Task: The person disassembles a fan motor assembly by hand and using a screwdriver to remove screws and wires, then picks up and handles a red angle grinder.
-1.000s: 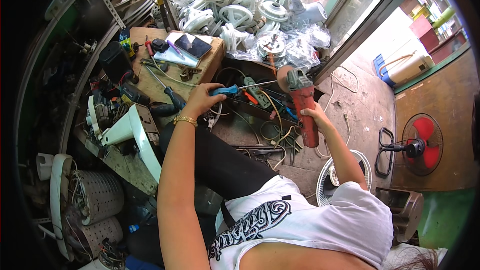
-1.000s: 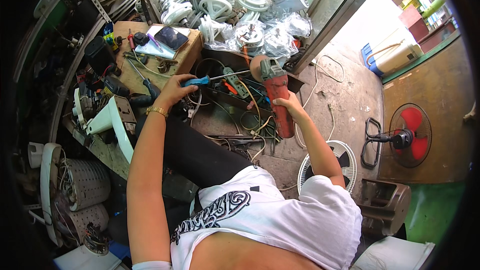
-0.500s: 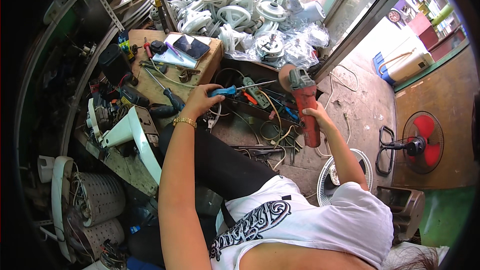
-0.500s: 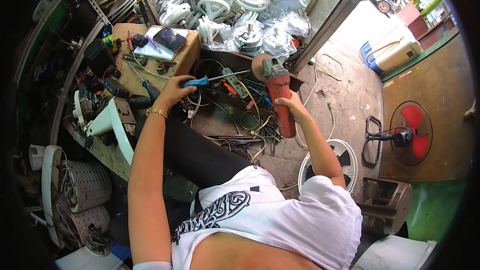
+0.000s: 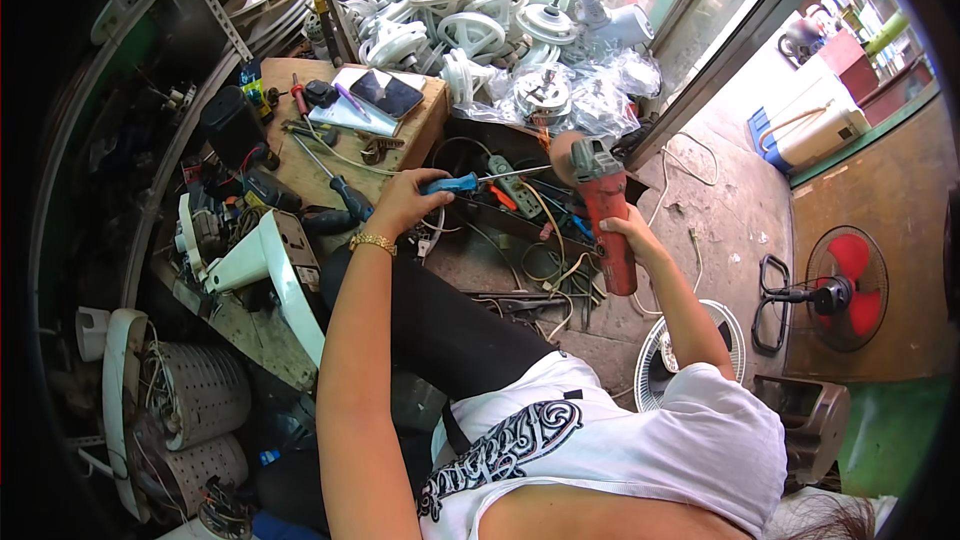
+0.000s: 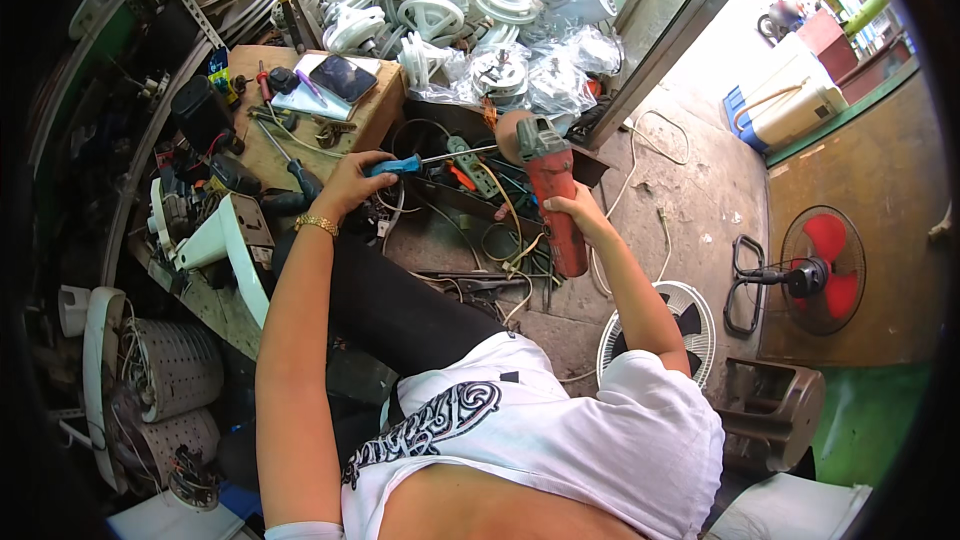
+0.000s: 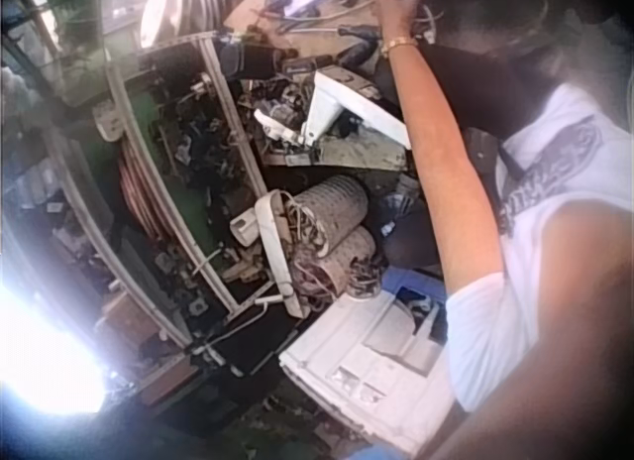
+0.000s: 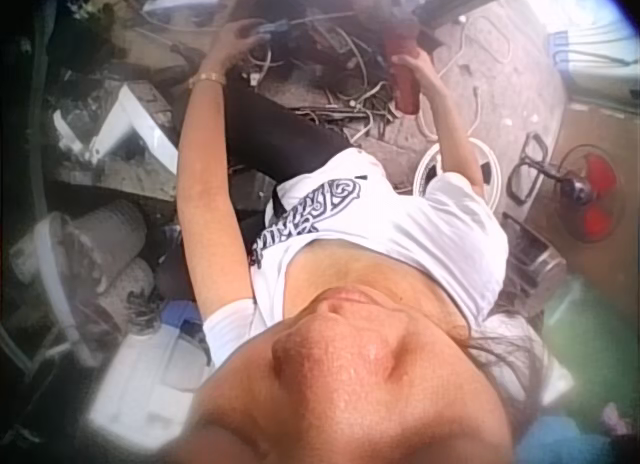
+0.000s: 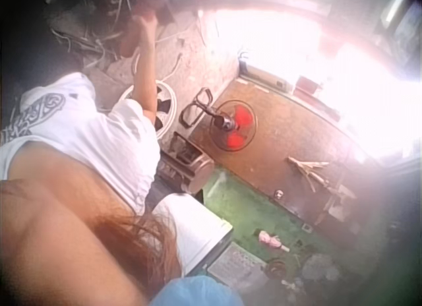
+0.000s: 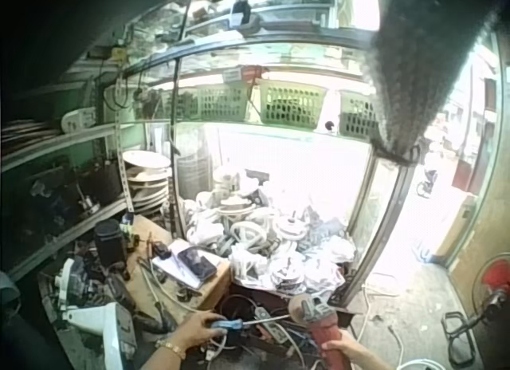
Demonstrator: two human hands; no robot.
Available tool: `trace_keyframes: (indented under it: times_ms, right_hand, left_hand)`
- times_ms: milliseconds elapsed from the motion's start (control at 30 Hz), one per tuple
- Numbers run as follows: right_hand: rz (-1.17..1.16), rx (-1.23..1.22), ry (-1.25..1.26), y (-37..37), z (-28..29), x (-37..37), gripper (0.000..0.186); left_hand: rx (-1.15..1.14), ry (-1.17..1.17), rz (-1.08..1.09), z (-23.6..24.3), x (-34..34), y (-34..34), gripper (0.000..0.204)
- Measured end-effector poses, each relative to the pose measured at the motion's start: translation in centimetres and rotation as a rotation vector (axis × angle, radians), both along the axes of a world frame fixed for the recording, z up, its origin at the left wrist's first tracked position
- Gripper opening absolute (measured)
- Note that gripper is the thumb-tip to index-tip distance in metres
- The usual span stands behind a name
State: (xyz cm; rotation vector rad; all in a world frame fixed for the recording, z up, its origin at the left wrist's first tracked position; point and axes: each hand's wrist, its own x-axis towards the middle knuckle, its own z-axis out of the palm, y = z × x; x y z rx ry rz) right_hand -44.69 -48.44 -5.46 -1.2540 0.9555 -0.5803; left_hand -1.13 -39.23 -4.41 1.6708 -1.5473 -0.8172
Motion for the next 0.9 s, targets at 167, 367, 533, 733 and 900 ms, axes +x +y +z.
trace_keyframes:
  times_ms: [167,367,533,733,900]
  right_hand:
    - [-0.011,-0.001,0.001,0.0,0.1,-0.1,0.048]
    - [-0.003,0.006,0.000,-0.3,-0.2,-0.3,0.050]
    - [0.003,0.006,0.007,-0.4,-0.1,-0.2,0.050]
    - [-0.001,0.016,-0.004,-0.4,-0.1,-0.6,0.052]
    - [-0.027,0.028,-0.029,-0.3,-0.2,-0.9,0.052]
  left_hand:
    - [0.026,0.048,-0.014,0.5,-0.3,-0.1,0.041]
    - [0.011,0.028,-0.010,0.0,0.1,-0.1,0.044]
    - [-0.022,0.020,-0.011,-0.5,0.4,-0.1,0.045]
    - [-0.003,0.026,-0.015,-0.2,0.2,-0.2,0.044]
    - [-0.012,0.043,-0.008,-0.3,0.3,-0.1,0.044]
